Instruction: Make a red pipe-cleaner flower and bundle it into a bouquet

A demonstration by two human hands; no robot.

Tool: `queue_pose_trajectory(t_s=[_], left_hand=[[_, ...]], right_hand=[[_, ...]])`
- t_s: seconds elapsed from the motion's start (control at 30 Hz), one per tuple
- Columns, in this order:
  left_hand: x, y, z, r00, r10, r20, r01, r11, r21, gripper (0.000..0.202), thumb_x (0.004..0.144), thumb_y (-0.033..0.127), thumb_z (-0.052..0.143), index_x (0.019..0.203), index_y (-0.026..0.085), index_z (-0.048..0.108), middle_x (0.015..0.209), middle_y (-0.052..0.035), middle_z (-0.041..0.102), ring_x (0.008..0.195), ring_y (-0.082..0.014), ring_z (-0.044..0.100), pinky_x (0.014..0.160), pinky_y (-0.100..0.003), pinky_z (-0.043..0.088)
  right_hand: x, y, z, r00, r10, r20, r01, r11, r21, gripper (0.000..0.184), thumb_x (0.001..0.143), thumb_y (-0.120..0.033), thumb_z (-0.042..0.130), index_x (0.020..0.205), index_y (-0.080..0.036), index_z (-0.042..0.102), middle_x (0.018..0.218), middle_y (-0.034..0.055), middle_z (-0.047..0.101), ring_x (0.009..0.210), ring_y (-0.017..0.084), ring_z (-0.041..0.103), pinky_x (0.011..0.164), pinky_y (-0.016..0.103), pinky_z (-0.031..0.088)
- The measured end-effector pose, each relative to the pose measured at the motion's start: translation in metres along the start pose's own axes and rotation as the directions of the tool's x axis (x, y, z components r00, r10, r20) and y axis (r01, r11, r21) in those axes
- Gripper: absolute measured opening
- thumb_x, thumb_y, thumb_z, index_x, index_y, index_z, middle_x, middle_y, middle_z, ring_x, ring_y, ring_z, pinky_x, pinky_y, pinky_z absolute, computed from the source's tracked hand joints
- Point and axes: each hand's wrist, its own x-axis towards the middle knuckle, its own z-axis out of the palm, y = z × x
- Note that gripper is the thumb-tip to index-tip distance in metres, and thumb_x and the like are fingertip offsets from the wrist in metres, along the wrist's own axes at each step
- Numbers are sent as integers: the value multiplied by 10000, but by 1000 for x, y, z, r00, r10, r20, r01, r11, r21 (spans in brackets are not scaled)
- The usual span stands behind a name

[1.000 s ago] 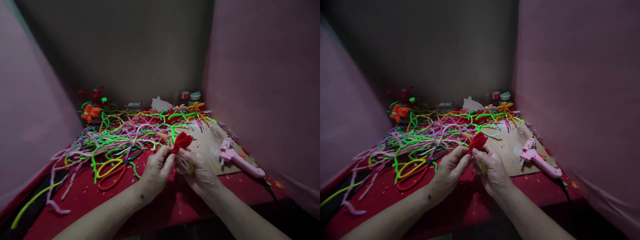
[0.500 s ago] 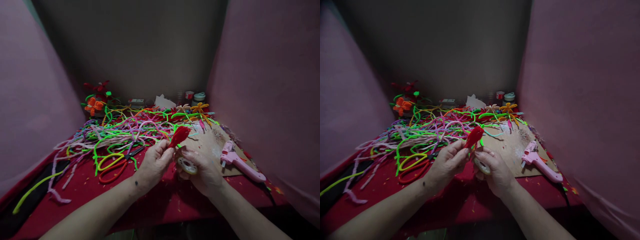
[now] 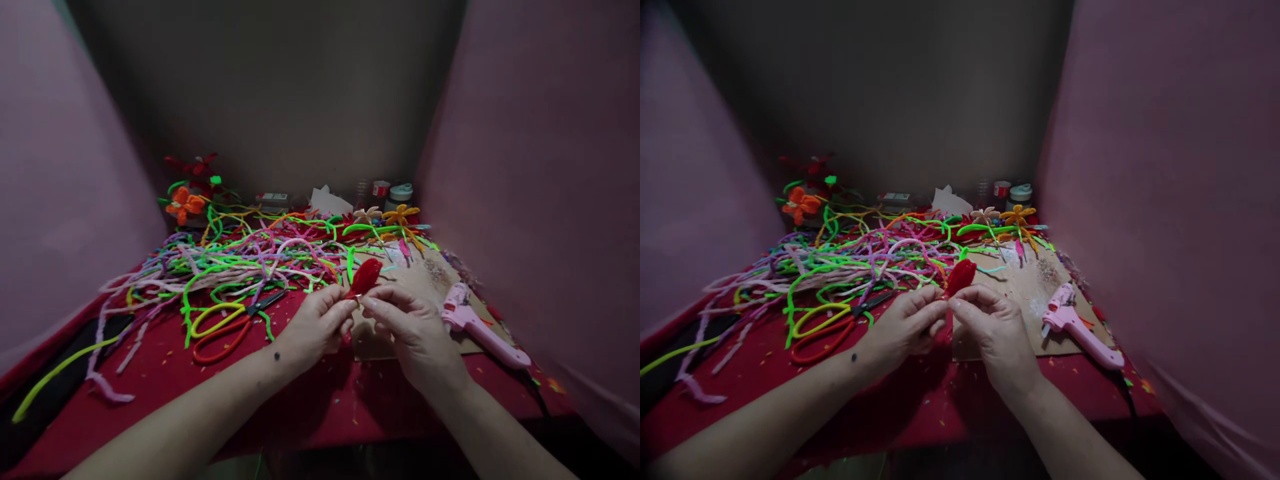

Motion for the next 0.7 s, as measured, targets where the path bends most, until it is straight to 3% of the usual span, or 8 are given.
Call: queue_pose_trajectory(t_s=[0.23, 0.37, 0.5, 0.63, 0.7], left_hand=[[-1, -8, 0, 981, 195, -14, -184, 941, 283, 217, 850, 330, 462, 698, 176, 447, 542, 76, 420, 440, -47, 343, 434, -174, 282], [0, -11, -2, 970, 242, -12, -219, 897, 383, 252, 868, 338, 435, 673, 179, 435, 551, 75, 405, 475, -56, 345, 464, -182, 285], [-1, -12, -2, 970, 244, -23, -214, 888, 406, 281, 869, 370, 433, 662, 180, 435, 544, 72, 381, 478, -60, 334, 461, -187, 271], [-3, -8, 0, 970, 238, -44, -205, 905, 373, 293, 860, 368, 453, 639, 175, 438, 535, 66, 369, 473, -61, 319, 447, -188, 255], [-4, -5, 0, 980, 199, -28, -183, 942, 281, 297, 858, 367, 454, 634, 172, 434, 513, 66, 356, 455, -58, 302, 432, -184, 241]], right_hand=[[2, 17, 8, 996, -32, -86, 33, 999, 19, 153, 638, -295, 716, 708, -164, 683, 538, -43, 534, 416, 51, 385, 397, 196, 279], [2, 23, 10, 993, 12, -114, -5, 998, 63, 213, 631, -338, 730, 686, -163, 621, 500, -69, 480, 372, 34, 336, 369, 185, 261], [2, 28, 13, 989, 77, -125, -65, 993, 97, 284, 642, -390, 726, 696, -184, 538, 431, -101, 393, 314, 38, 312, 324, 180, 238], [1, 31, 15, 991, 40, -128, -26, 994, 110, 280, 663, -384, 717, 808, -196, 569, 470, -95, 436, 306, 42, 336, 322, 189, 274], [0, 33, 15, 994, 32, -104, -21, 994, 104, 265, 683, -382, 703, 834, -188, 604, 448, -93, 409, 316, 50, 350, 327, 191, 276]])
